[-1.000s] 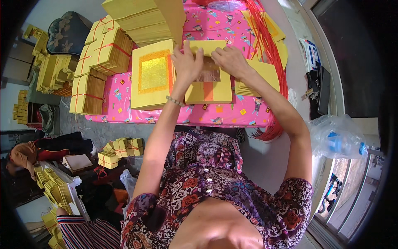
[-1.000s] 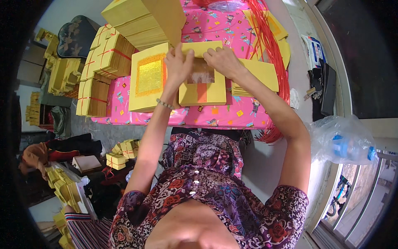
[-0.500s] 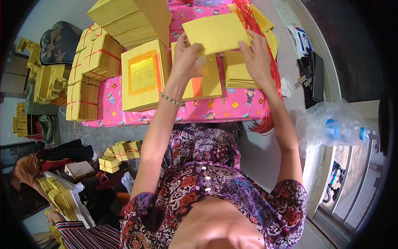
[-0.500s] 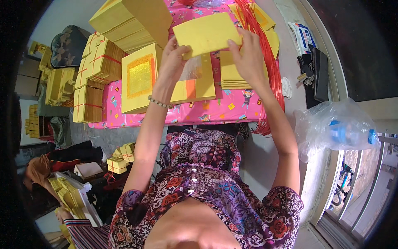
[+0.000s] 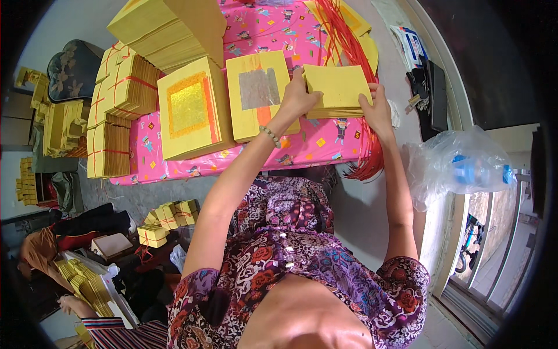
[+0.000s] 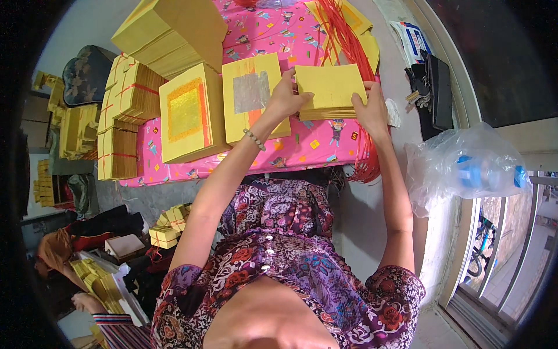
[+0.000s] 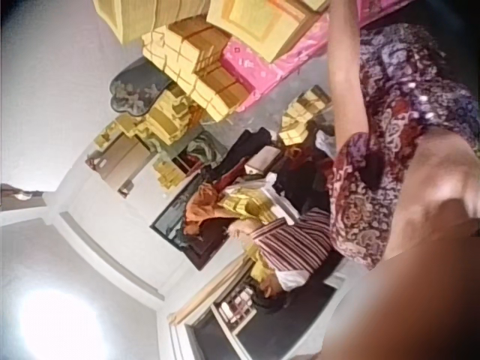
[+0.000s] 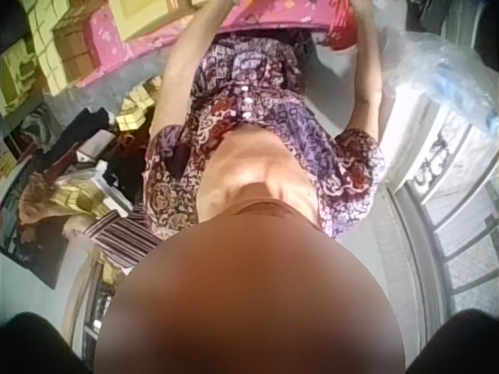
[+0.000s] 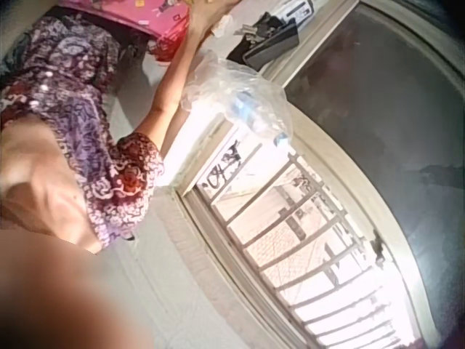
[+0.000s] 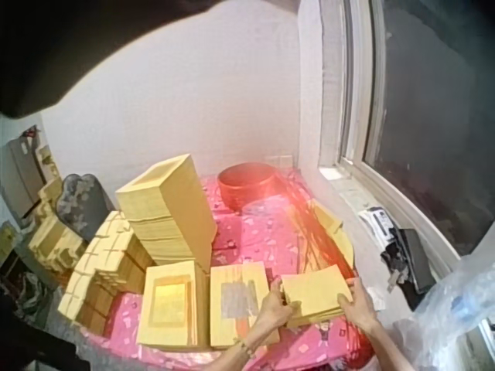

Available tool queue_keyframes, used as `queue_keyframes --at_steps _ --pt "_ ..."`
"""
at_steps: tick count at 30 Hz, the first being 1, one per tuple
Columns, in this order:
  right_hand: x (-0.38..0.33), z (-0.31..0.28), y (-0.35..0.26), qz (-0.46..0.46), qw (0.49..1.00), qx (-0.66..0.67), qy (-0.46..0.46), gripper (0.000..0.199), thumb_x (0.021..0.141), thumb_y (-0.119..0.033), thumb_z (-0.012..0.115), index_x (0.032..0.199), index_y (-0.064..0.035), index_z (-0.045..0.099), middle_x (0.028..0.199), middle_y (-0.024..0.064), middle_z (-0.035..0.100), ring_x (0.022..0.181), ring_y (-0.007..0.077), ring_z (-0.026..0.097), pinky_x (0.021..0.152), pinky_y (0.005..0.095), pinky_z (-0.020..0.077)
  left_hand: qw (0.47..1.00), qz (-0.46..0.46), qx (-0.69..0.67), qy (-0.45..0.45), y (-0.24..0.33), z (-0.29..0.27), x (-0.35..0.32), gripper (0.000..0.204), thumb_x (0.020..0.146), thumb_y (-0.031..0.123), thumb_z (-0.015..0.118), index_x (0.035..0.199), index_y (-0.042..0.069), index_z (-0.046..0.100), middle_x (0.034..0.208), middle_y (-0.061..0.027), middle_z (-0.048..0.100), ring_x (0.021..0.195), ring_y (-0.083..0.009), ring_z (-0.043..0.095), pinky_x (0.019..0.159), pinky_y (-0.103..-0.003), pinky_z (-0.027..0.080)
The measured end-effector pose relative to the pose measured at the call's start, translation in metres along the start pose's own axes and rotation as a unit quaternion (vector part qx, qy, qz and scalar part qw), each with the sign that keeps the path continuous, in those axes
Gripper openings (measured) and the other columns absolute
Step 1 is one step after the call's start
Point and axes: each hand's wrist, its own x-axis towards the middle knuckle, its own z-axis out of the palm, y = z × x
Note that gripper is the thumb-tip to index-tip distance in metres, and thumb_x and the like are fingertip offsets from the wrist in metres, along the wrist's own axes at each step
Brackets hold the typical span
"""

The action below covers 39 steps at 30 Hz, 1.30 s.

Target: The recorder is aligning and stacking sheets of joss paper on a table in a workshop.

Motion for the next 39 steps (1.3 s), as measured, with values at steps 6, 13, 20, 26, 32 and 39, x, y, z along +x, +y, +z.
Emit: queue_keyframes --at_steps 6,13,20,26,32,39 --pt "-0.002 0.010 0.012 0.005 0.999 0.038 -0.012 0.041 0.091 -0.016 0.064 0.123 0.0016 0.048 0.099 0.0152 0.066 0.091 0.0208 0.065 0.080 0.0341 0.0518 0.998 -0.026 0.063 0.008 -0.006 0.004 0.001 0.079 0.079 0.009 0.076 0.142 -0.005 0.030 0.112 -0.0285 0.066 0.105 -0.0392 0.067 0.088 -0.043 0.055" --pt "-0.003 0.010 0.009 0.001 0.998 0.055 -0.028 0.041 0.090 -0.015 0.066 0.121 0.0028 0.047 0.096 0.0146 0.064 0.087 0.0209 0.064 0.077 0.0341 0.0518 0.993 0.017 0.116 0.030 -0.009 0.009 0.001 0.082 0.079 0.011 0.078 0.145 -0.007 0.031 0.106 -0.0231 0.067 0.098 -0.0358 0.068 0.085 -0.042 0.056" --pt "-0.006 0.007 0.000 -0.104 0.983 -0.151 0.029 0.044 0.084 -0.020 0.071 0.116 0.0027 0.053 0.099 0.0176 0.061 0.092 0.0294 0.060 0.083 0.0387 0.0499 0.973 0.081 0.200 0.083 -0.011 0.018 -0.008 0.080 0.076 0.007 0.077 0.141 -0.009 0.033 0.122 -0.0293 0.052 0.111 -0.0459 0.057 0.094 -0.045 0.050" --pt "-0.003 0.000 -0.004 -0.097 0.986 -0.128 0.043 0.043 0.084 -0.021 0.071 0.118 -0.0003 0.056 0.108 0.0188 0.058 0.101 0.0335 0.057 0.090 0.0424 0.0458 0.939 0.223 0.216 0.145 -0.008 0.009 -0.021 0.070 0.081 0.007 0.072 0.142 -0.004 0.039 0.121 -0.0278 0.050 0.108 -0.0407 0.055 0.095 -0.045 0.046" --pt "-0.010 -0.017 -0.075 -0.140 0.984 -0.064 0.087 0.027 0.090 -0.017 0.066 0.112 -0.0028 0.061 0.109 0.0161 0.059 0.104 0.0338 0.057 0.092 0.0427 0.0447 0.946 0.228 0.199 0.116 -0.015 -0.047 -0.065 0.042 0.085 0.008 0.068 0.126 0.003 0.059 0.112 -0.0179 0.059 0.106 -0.0372 0.053 0.094 -0.044 0.044" --pt "-0.022 0.020 -0.133 -0.325 0.921 -0.020 -0.214 0.019 0.085 -0.015 0.069 0.099 -0.0052 0.060 0.094 0.0114 0.060 0.094 0.0311 0.060 0.082 0.0429 0.0486 0.938 0.158 0.296 0.083 -0.029 -0.087 -0.128 0.049 0.074 0.011 0.080 0.119 0.005 0.062 0.112 -0.0154 0.059 0.108 -0.0354 0.051 0.095 -0.044 0.045"
